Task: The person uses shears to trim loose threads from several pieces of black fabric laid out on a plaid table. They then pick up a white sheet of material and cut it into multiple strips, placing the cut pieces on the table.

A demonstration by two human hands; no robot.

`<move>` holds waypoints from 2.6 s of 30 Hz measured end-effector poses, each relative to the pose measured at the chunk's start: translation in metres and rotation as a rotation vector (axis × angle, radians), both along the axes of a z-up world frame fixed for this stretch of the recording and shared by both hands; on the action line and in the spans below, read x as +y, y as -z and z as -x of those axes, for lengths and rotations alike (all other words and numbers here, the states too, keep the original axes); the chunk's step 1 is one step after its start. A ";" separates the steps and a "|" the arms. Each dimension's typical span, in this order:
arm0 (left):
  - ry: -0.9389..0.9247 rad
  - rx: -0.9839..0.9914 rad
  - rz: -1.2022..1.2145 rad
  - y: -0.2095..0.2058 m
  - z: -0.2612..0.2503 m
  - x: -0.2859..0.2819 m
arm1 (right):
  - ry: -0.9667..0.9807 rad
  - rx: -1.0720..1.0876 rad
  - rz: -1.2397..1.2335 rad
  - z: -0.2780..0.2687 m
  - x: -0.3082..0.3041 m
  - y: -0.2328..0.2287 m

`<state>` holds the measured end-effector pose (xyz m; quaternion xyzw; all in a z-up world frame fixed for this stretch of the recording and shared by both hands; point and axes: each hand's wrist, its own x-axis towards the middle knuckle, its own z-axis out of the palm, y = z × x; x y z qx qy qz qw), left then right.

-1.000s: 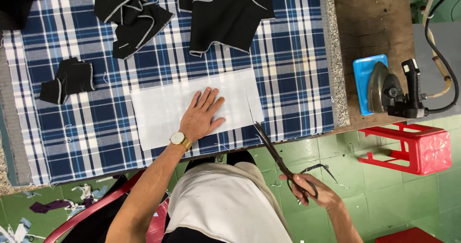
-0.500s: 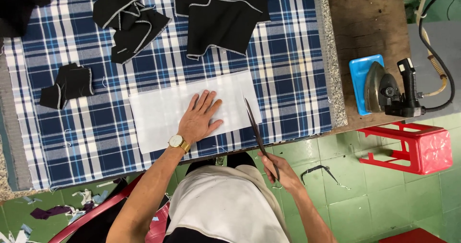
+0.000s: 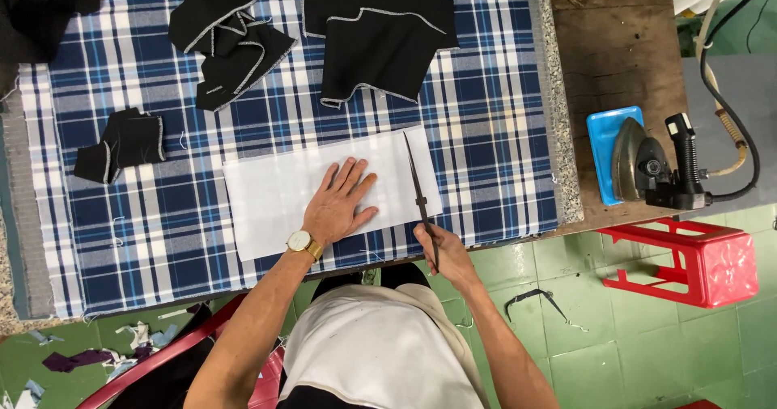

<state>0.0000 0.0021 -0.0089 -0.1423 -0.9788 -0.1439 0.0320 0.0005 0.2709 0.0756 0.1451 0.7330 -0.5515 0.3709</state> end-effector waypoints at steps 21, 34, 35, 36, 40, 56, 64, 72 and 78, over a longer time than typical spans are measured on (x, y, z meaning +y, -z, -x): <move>-0.006 0.016 -0.024 -0.001 0.000 0.001 | 0.141 0.120 0.053 -0.014 0.005 -0.004; 0.068 0.155 -0.059 -0.022 0.000 -0.020 | -0.044 -0.028 0.169 -0.132 0.093 -0.042; 0.069 0.169 -0.050 -0.024 0.003 -0.020 | -0.014 -0.070 0.159 -0.138 0.099 -0.043; 0.074 0.165 -0.053 -0.025 0.007 -0.017 | -0.008 -0.074 0.157 -0.141 0.100 -0.044; 0.153 0.197 -0.045 -0.021 0.020 -0.007 | -0.056 -0.062 0.154 -0.148 0.103 -0.041; 0.191 0.130 -0.038 0.000 0.022 -0.011 | -0.010 -0.183 -0.154 -0.114 0.029 -0.031; 0.183 0.113 -0.018 -0.001 0.022 -0.012 | 0.034 -0.156 -0.140 -0.110 0.024 -0.025; 0.180 0.134 -0.049 0.001 0.021 -0.012 | 0.052 -0.172 -0.111 -0.110 0.024 -0.030; 0.182 0.138 -0.058 0.001 0.022 -0.012 | -0.018 -0.149 -0.193 -0.103 0.017 -0.041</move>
